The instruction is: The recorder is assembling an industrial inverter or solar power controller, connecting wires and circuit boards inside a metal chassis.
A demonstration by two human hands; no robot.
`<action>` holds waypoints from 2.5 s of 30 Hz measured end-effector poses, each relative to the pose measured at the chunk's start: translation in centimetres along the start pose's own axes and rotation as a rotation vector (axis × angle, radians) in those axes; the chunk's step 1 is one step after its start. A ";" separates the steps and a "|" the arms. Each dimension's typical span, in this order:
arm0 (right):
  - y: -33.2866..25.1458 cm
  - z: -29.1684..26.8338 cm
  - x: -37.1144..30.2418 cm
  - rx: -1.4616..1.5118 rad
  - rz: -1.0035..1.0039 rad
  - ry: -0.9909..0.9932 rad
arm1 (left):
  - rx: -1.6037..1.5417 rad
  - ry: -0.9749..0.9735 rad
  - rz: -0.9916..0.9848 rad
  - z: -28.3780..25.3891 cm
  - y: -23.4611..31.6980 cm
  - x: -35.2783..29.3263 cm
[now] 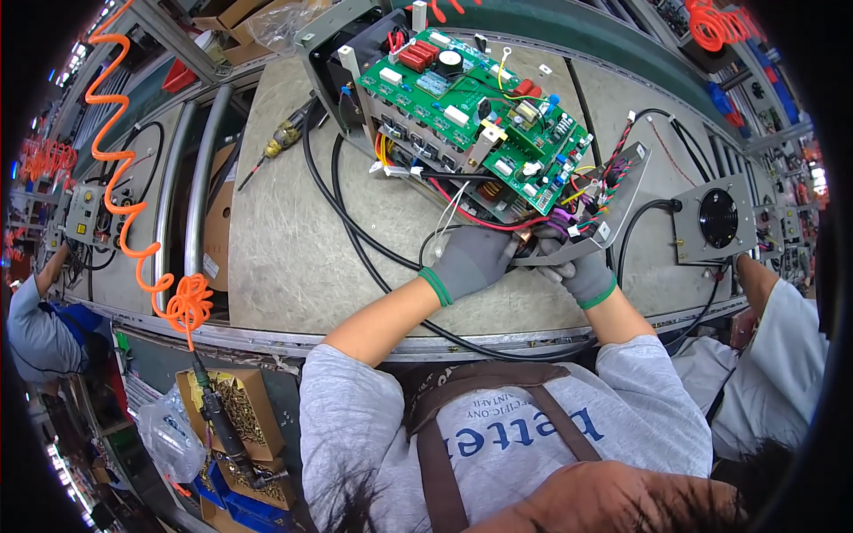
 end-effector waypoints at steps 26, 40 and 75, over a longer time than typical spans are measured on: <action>0.4 -0.6 0.1 -0.078 -0.011 0.043 | 0.130 -0.060 0.183 -1.6 0.6 1.4; 0.4 -1.2 0.4 -0.040 0.037 -0.040 | 0.126 -0.208 0.036 -0.4 0.0 1.5; 0.5 -1.1 0.2 -0.146 0.016 0.001 | 0.160 -0.359 0.267 -0.3 -0.8 2.3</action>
Point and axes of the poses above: each hand's wrist, its own x-axis towards the middle knuckle, its own z-axis out of the palm, y = z × x, the point moved 2 cm from there along x, towards the middle knuckle, and after that the axes turned 5 degrees about y, right-handed, at the moved point
